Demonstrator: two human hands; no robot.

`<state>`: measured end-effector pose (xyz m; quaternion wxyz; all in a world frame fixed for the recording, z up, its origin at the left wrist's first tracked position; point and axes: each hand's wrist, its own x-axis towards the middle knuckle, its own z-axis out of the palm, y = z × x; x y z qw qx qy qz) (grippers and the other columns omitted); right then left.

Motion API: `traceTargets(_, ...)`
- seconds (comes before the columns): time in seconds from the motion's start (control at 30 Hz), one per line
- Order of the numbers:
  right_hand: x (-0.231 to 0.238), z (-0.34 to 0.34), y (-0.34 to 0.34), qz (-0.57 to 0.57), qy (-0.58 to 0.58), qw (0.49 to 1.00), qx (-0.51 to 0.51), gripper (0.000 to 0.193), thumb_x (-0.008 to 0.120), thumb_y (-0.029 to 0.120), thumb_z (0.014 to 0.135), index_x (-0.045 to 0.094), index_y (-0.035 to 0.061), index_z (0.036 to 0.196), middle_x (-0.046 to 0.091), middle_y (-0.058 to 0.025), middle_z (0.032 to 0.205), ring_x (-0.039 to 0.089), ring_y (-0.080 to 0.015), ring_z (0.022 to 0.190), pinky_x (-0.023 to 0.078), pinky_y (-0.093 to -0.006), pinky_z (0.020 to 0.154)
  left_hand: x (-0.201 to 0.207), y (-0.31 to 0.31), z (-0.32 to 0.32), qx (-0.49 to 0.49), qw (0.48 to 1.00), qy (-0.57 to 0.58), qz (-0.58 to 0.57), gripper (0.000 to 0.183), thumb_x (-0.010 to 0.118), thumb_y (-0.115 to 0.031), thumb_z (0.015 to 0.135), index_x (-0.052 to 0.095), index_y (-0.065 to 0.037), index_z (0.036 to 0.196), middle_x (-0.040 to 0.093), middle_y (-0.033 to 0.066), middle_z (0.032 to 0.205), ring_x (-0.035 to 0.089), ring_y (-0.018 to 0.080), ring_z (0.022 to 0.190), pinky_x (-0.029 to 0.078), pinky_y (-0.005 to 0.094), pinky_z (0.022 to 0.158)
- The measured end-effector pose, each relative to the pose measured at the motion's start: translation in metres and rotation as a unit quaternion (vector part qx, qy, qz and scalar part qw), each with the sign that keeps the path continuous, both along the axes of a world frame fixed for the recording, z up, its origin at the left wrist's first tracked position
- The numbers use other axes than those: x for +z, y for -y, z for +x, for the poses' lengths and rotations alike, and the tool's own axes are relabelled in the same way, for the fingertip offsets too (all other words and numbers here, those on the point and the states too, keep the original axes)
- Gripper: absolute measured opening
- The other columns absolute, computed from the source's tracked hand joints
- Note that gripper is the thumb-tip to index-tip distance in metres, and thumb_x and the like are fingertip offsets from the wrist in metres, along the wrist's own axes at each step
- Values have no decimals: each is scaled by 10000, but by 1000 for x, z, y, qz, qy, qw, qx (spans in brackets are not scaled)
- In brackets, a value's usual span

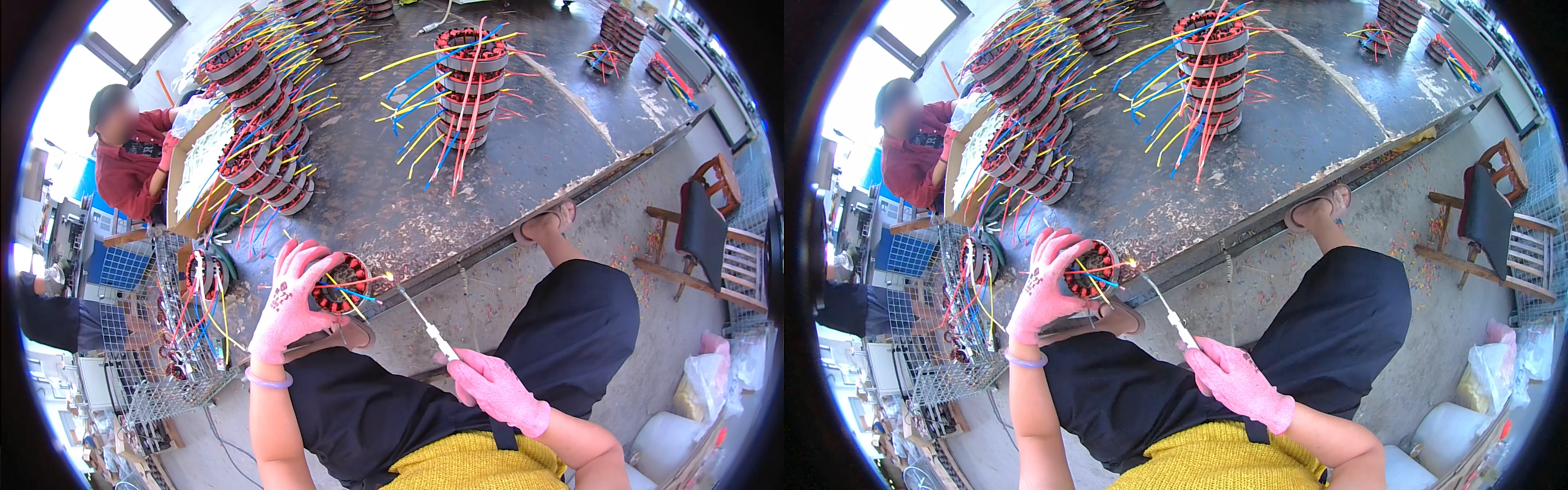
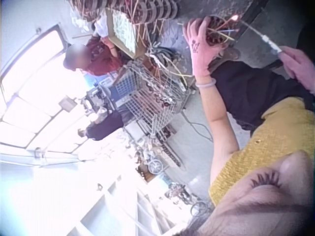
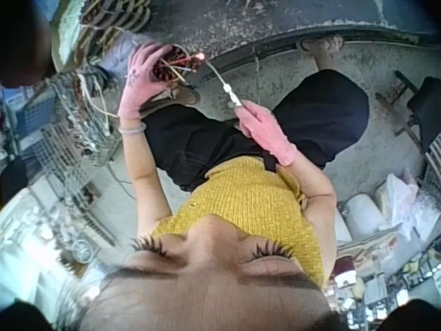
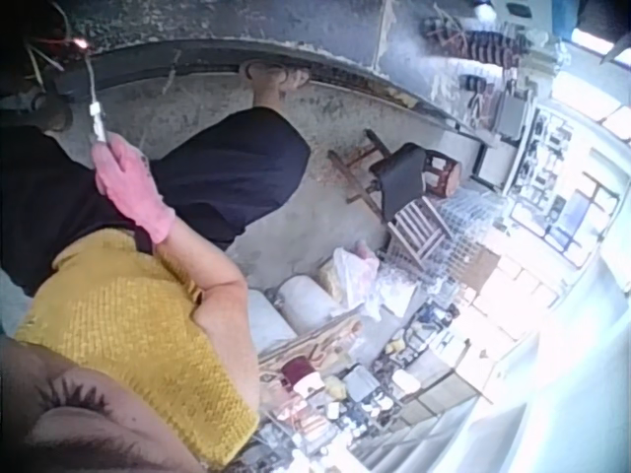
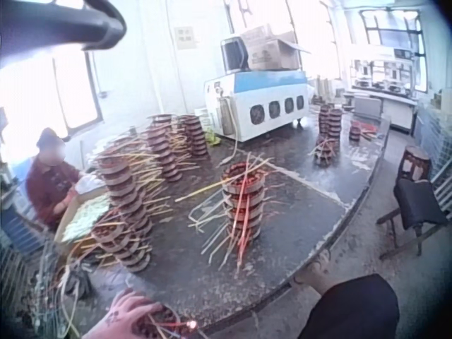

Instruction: The person uses a small lighter to heat and fuse the ends of various colored wires on a component.

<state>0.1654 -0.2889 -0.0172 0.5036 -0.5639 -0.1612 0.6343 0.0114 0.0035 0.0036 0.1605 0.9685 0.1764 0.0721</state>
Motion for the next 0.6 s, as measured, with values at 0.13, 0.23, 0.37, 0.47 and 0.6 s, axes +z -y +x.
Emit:
traceTargets(0.13, 3, 3, 1, -5, 11, 1000, 12, 369, 489, 275, 1061, 584, 12, 1301, 489, 20, 672, 444, -53, 592, 376, -240, 553, 1, 1, 0, -1, 1000, -1, 2, 915, 903, -272, 486, 599, -174, 1343, 526, 101, 1353, 375, 385, 1386, 254, 532, 1205)
traceTargets(0.23, -2, 2, 2, 2, 19, 1000, 12, 370, 487, 274, 1061, 585, 10, 1301, 492, 17, 673, 449, -58, 593, 385, -244, 558, 1, 1, 1, -1, 1000, 4, 4, 911, 902, -275, 491, 599, -167, 1342, 526, 106, 1351, 380, 382, 1385, 245, 533, 1209)
traceTargets(0.37, 2, 3, -1, 1, 29, 999, 19, 381, 487, 287, 1060, 583, 10, 1303, 492, 15, 672, 452, -61, 592, 392, -248, 562, 1, 2, 1, 0, 1000, 1, 2, 905, 900, -279, 502, 594, -152, 1344, 526, 114, 1349, 389, 377, 1382, 233, 536, 1215)
traceTargets(0.47, 1, 2, -1, 3, 22, 1000, 12, 391, 501, 269, 1056, 572, -1, 1330, 484, 31, 671, 428, -51, 586, 348, -226, 541, 1, 1, 1, -4, 1000, -3, 2, 899, 899, -285, 512, 591, -141, 1345, 527, 121, 1347, 394, 376, 1381, 227, 537, 1217)
traceTargets(0.6, 0, 1, 0, 5, 2, 1000, -4, 403, 506, 271, 1057, 568, -8, 1340, 482, 39, 671, 415, -47, 582, 328, -217, 533, 2, 2, 3, -7, 1000, -1, 5, 899, 900, -290, 516, 589, -133, 1345, 529, 127, 1344, 400, 376, 1378, 222, 537, 1220)
